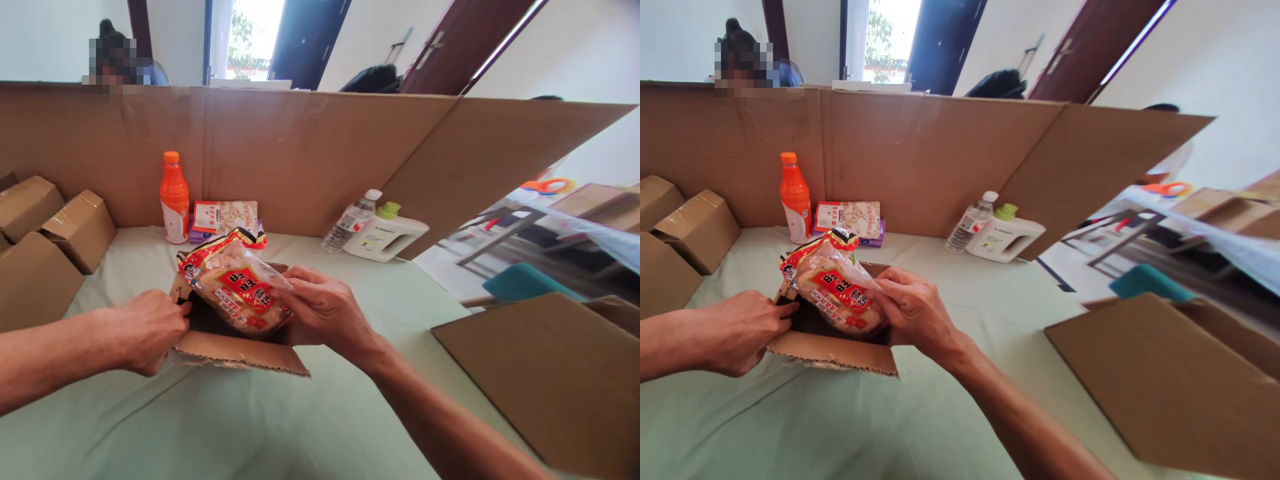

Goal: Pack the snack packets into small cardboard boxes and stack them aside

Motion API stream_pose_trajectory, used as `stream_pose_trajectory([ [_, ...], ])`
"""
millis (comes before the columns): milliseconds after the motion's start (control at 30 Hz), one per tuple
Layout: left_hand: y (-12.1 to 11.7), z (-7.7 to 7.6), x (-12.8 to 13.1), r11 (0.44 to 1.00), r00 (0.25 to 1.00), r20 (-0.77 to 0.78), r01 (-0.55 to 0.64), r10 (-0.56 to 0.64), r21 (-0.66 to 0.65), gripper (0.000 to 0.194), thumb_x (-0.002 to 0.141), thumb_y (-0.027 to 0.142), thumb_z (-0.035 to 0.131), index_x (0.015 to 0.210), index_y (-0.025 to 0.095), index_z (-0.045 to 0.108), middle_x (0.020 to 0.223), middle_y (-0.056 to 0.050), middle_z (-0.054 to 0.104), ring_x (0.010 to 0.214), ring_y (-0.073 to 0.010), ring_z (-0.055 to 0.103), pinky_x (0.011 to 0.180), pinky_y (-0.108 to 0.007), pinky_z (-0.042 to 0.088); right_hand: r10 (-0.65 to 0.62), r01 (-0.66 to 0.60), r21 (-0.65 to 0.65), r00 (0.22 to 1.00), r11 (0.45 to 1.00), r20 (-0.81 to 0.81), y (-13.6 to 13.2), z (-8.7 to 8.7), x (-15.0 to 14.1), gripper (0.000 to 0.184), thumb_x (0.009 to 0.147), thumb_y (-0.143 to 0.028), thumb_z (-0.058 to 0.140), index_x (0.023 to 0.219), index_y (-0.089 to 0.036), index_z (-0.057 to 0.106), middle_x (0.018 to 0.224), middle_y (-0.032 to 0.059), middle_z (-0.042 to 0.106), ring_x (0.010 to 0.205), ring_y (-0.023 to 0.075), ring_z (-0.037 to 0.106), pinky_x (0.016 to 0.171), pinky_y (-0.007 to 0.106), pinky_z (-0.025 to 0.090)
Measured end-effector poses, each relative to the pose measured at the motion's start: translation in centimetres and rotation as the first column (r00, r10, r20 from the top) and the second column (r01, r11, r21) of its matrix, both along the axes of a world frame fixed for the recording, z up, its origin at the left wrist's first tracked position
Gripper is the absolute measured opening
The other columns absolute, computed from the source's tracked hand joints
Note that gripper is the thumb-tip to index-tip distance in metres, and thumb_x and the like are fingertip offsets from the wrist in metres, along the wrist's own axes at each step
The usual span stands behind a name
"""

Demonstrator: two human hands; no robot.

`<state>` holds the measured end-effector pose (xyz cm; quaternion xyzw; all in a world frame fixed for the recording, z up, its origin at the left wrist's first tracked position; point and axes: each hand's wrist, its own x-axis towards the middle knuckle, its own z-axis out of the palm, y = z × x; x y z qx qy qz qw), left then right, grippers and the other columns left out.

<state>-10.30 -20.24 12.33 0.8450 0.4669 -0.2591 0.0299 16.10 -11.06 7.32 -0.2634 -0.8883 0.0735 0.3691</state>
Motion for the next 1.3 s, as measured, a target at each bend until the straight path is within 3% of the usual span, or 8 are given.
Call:
stream_pose_trajectory([
  [233,-0.6,-1.9,-0.3,0.974,0.980,0.014,-0.196,0.196,0.113,0.083,0.072,0.010,0.062,0.151,0.003,0.039,0.160,-0.037,0.026,0.098,-0.0411,0.073,0.076,-0.053,0.063,0.009,-0.009,0.070,1.000,0.997,-0.007,-0.3,-0.7,0.5,0.035,0.104,-0.028,0.048,0.088,-0.020,0.079,0.083,0.0055,0.073,0.072,0.0141,0.067,0.067,0.024,0.053],
  [433,-2.4,-2.9,-1.2,0.911,0.921,0.124,-0.385,0.369,0.147,0.064,0.079,0.009,0.055,0.142,0.009,0.049,0.164,-0.035,0.013,0.102,-0.0407,0.074,0.084,-0.056,0.062,-0.036,0.002,0.140,0.970,0.990,0.239,-0.6,0.7,0.1,0.036,0.103,-0.023,0.048,0.083,-0.020,0.077,0.081,0.0058,0.072,0.070,0.0151,0.065,0.064,0.026,0.049],
  [600,-2.2,-2.8,-0.9,0.910,0.920,0.176,-0.379,0.351,0.167,0.033,0.082,0.006,0.052,0.112,0.015,0.063,0.165,-0.028,0.022,0.099,-0.0368,0.075,0.083,-0.054,0.062,0.021,-0.052,0.016,0.631,0.999,0.775,-0.1,1.8,-5.2,0.017,0.085,-0.007,0.063,0.080,-0.016,0.077,0.080,0.0113,0.074,0.070,0.0211,0.068,0.057,0.029,0.041],
  [733,-2.6,-3.7,-1.2,0.910,0.912,0.314,-0.342,0.263,0.233,0.028,0.079,0.001,0.053,0.102,0.014,0.063,0.165,-0.026,0.023,0.111,-0.0393,0.071,0.082,-0.052,0.063,0.213,-0.108,-0.184,0.446,0.977,0.869,1.1,2.0,-8.0,0.018,0.078,-0.003,0.067,0.086,-0.015,0.078,0.087,0.0116,0.078,0.079,0.0224,0.073,0.061,0.028,0.045],
  [867,-4.4,-5.9,-2.7,0.813,0.857,0.511,-0.255,-0.060,0.523,0.048,0.083,0.003,0.054,0.128,0.020,0.057,0.167,-0.021,0.021,0.127,-0.0356,0.062,0.097,-0.049,0.059,0.229,-0.177,-0.147,0.692,0.973,0.685,1.0,3.3,-4.2,0.030,0.084,-0.012,0.069,0.111,-0.020,0.076,0.116,0.0100,0.076,0.106,0.0241,0.071,0.085,0.033,0.055],
  [1000,-5.4,-8.2,-4.5,0.649,0.711,0.687,-0.455,-0.148,0.610,0.064,0.094,0.024,0.059,0.152,0.029,0.033,0.160,-0.016,0.037,0.129,-0.0324,0.059,0.108,-0.052,0.053,0.012,-0.007,-0.017,0.935,1.000,0.354,-0.5,3.4,3.1,0.031,0.100,-0.026,0.055,0.126,-0.020,0.069,0.126,0.0120,0.072,0.115,0.0251,0.068,0.098,0.042,0.055],
  [1167,-3.0,-10.1,-5.0,0.747,0.592,0.801,-0.492,-0.089,0.446,0.082,0.093,0.044,0.061,0.160,0.028,0.017,0.159,-0.015,0.041,0.141,-0.0356,0.050,0.114,-0.056,0.048,-0.011,0.049,-0.105,0.943,0.993,0.332,-2.0,-0.5,5.9,0.065,0.100,-0.058,0.051,0.150,-0.017,0.049,0.144,0.0183,0.060,0.129,0.0309,0.060,0.104,0.051,0.052],
  [1300,-1.0,-10.9,-4.3,0.837,0.554,0.818,-0.368,-0.153,0.406,0.061,0.097,0.043,0.055,0.153,0.026,0.035,0.150,-0.013,0.055,0.139,-0.0314,0.053,0.116,-0.050,0.046,0.077,-0.016,-0.191,0.945,0.981,0.318,-2.0,-2.8,4.4,0.077,0.099,-0.068,0.042,0.155,-0.015,0.042,0.148,0.0209,0.055,0.134,0.0328,0.056,0.109,0.055,0.047],
])
